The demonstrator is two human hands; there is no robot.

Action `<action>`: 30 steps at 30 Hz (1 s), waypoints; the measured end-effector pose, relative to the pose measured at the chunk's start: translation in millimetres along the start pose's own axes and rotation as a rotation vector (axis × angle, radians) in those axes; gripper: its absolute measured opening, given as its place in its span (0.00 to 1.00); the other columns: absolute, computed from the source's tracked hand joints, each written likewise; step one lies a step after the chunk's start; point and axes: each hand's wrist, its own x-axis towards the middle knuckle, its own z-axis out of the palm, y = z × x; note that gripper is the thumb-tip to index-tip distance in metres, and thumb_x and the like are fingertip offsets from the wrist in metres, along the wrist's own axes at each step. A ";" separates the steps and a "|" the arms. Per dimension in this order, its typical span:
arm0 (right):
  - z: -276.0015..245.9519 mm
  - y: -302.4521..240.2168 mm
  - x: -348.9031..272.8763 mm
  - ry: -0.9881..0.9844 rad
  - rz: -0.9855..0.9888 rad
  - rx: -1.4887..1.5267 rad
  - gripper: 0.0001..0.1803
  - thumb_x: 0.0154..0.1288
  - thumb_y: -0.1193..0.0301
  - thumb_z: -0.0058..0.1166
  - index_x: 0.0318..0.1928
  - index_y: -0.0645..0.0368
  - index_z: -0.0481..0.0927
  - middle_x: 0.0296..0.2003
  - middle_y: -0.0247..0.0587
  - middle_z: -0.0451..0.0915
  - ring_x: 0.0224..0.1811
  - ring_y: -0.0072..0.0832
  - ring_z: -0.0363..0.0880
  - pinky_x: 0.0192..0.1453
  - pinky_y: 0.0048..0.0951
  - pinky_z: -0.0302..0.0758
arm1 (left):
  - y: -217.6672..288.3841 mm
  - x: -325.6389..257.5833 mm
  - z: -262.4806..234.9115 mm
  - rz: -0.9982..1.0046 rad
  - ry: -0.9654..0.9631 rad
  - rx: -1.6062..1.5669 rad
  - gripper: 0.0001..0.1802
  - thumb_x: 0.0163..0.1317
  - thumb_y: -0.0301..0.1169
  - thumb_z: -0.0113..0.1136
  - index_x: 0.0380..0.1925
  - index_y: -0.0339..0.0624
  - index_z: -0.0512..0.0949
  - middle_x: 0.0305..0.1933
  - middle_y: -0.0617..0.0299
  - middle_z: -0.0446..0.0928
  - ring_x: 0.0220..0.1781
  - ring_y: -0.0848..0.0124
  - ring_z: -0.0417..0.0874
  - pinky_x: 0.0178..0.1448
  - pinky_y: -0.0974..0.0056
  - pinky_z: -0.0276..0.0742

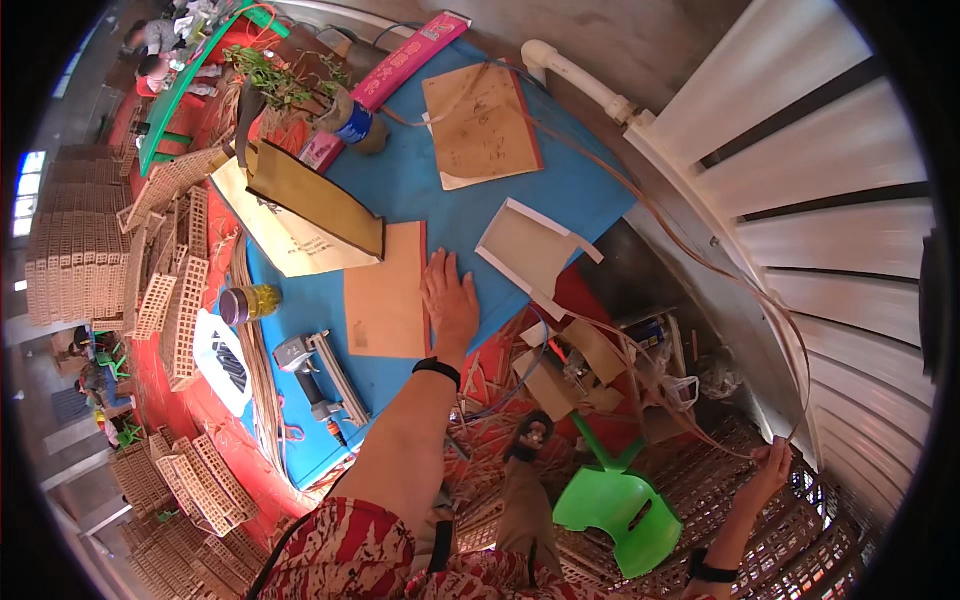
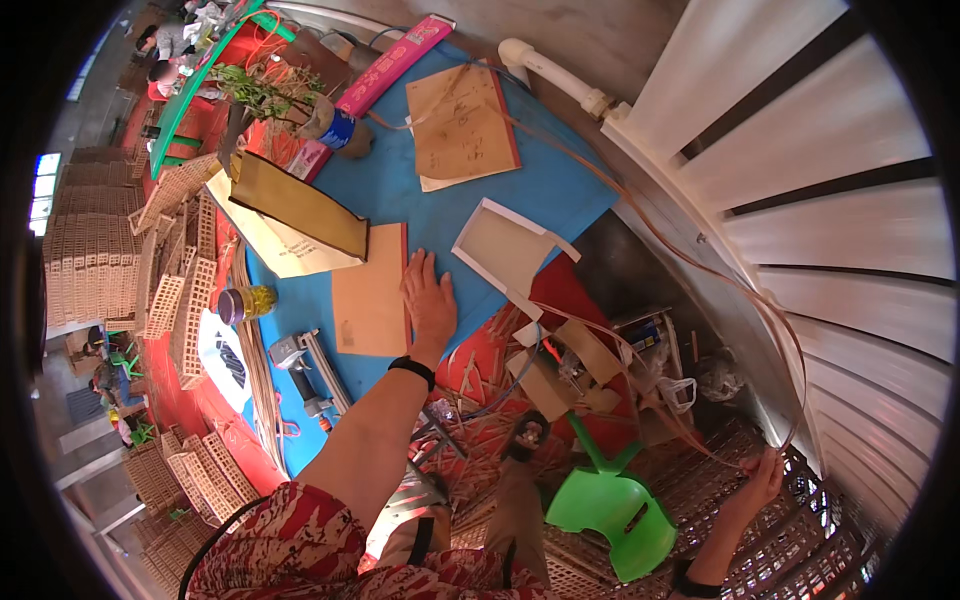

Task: The person gathers bundles of bamboo or rattan strips and uses clippers to finish the edges of a woven furniture frame.

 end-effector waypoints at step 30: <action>609.3 -144.0 -64.7 -0.998 -1.105 -0.806 0.13 0.60 0.72 0.45 0.42 0.56 0.81 0.42 0.49 0.78 0.47 0.42 0.78 0.51 0.38 0.74 | -11.2 5.9 -4.7 -0.074 -0.069 -0.072 0.27 0.59 0.32 0.51 0.59 0.38 0.63 0.66 0.54 0.58 0.68 0.57 0.56 0.71 0.52 0.47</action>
